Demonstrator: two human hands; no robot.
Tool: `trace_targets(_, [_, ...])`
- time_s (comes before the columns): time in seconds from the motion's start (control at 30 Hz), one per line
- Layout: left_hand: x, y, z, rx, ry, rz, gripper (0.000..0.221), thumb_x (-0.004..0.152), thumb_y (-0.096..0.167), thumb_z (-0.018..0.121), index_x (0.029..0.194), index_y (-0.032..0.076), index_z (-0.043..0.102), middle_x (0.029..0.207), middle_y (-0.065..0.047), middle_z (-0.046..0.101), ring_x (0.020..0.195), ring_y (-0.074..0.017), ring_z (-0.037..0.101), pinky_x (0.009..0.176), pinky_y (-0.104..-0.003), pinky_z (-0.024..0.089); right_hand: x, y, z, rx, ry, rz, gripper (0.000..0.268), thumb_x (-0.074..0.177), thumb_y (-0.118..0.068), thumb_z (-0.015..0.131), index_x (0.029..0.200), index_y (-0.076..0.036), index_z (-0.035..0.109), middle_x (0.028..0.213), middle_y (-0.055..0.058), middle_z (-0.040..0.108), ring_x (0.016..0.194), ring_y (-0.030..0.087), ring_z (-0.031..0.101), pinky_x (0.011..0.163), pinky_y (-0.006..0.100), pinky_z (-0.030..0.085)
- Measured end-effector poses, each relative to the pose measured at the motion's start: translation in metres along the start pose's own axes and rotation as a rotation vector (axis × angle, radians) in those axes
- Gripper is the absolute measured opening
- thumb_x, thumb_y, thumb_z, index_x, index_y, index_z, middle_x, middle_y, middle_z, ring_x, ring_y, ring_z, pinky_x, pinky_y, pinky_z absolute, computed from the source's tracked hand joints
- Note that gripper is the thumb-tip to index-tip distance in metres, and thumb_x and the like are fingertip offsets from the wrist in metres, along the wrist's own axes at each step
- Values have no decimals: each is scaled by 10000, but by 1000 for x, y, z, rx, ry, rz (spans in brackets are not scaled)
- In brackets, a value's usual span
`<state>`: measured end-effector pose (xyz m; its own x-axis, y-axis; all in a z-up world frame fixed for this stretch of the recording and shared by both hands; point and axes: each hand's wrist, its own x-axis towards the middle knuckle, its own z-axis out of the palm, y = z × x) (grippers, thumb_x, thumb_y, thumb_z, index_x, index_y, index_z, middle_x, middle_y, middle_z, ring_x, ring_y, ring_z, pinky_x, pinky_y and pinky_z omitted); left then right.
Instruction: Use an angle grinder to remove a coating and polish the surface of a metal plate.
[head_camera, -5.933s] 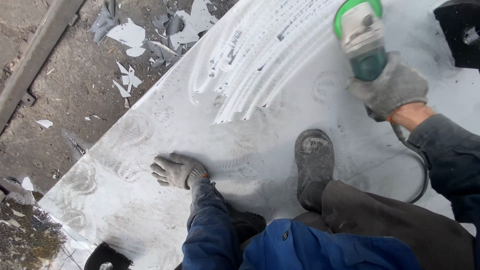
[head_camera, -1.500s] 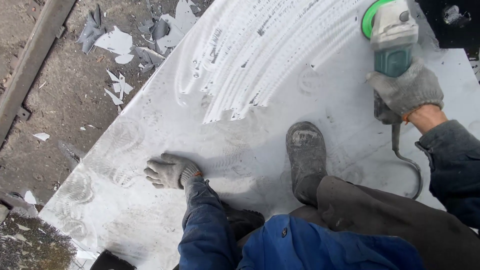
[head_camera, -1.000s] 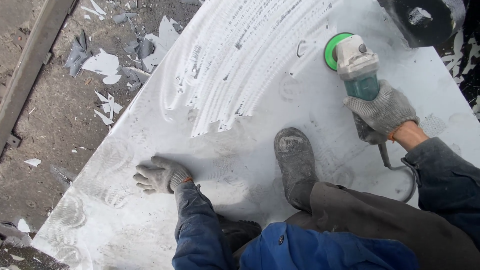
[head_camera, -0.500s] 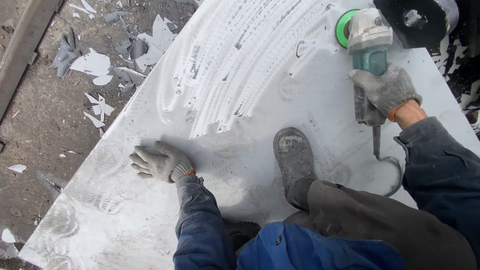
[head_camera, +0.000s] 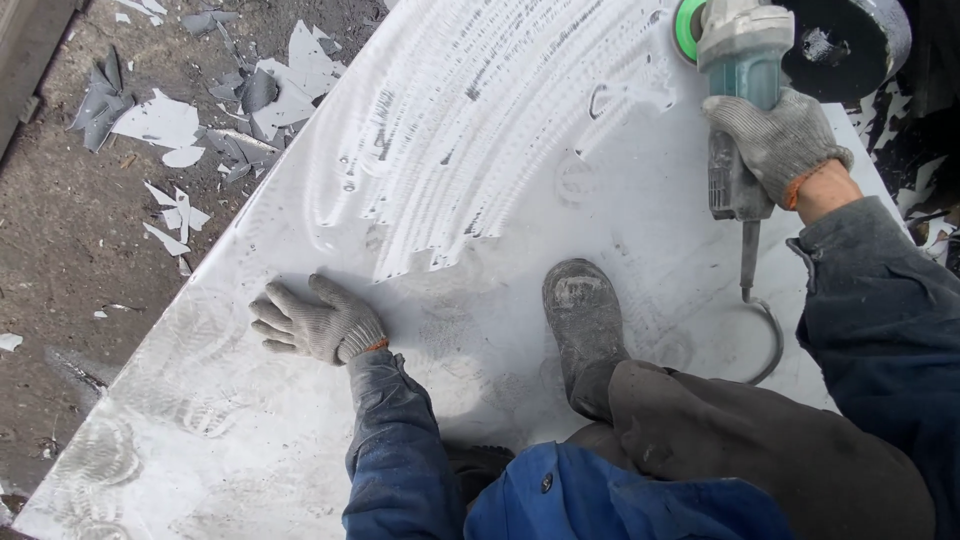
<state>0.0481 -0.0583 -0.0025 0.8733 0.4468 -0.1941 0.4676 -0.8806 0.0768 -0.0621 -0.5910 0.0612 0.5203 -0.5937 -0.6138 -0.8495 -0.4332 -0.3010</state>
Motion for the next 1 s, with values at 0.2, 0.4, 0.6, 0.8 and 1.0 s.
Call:
trace_targets(0.2, [6, -3, 11, 12, 16, 4, 697, 1073, 561, 441, 1560, 65, 398, 1674, -245, 248, 1569, -436, 149, 1276, -584, 51, -52, 42, -9, 87, -4, 286, 712, 967, -562, 660, 1144, 127, 619, 761, 161, 658, 519, 263, 662, 422, 378, 561])
trace_targets(0.4, [6, 6, 4, -8, 7, -18, 684, 1068, 544, 447, 1550, 63, 389, 1669, -241, 251, 1561, -437, 144, 1269, -585, 44, -51, 60, -13, -43, 8, 284, 765, 958, -595, 649, 1212, 125, 602, 825, 188, 666, 578, 271, 682, 457, 405, 573])
trace_targets(0.6, [5, 6, -1, 2, -1, 2, 694, 1066, 550, 432, 1553, 57, 388, 1671, -241, 242, 1562, -438, 141, 1268, -588, 45, -7, 13, -2, 155, -42, 63, 785, 949, -626, 657, 1205, 115, 613, 880, 165, 641, 617, 241, 666, 490, 364, 590])
trace_targets(0.8, [5, 2, 5, -4, 17, 14, 687, 1073, 541, 422, 1545, 42, 401, 1662, -264, 254, 1552, -453, 142, 1263, -593, 53, -30, 63, -11, 81, 17, 239, 774, 990, -582, 682, 1257, 135, 565, 893, 171, 663, 685, 233, 701, 543, 355, 590])
trace_targets(1.0, [4, 2, 3, -10, 24, 10, 686, 1070, 550, 417, 1539, 49, 412, 1665, -251, 266, 1558, -444, 149, 1267, -603, 56, -22, 12, -17, 270, -21, 231, 726, 945, -561, 696, 1195, 110, 573, 864, 117, 657, 587, 215, 684, 474, 338, 599])
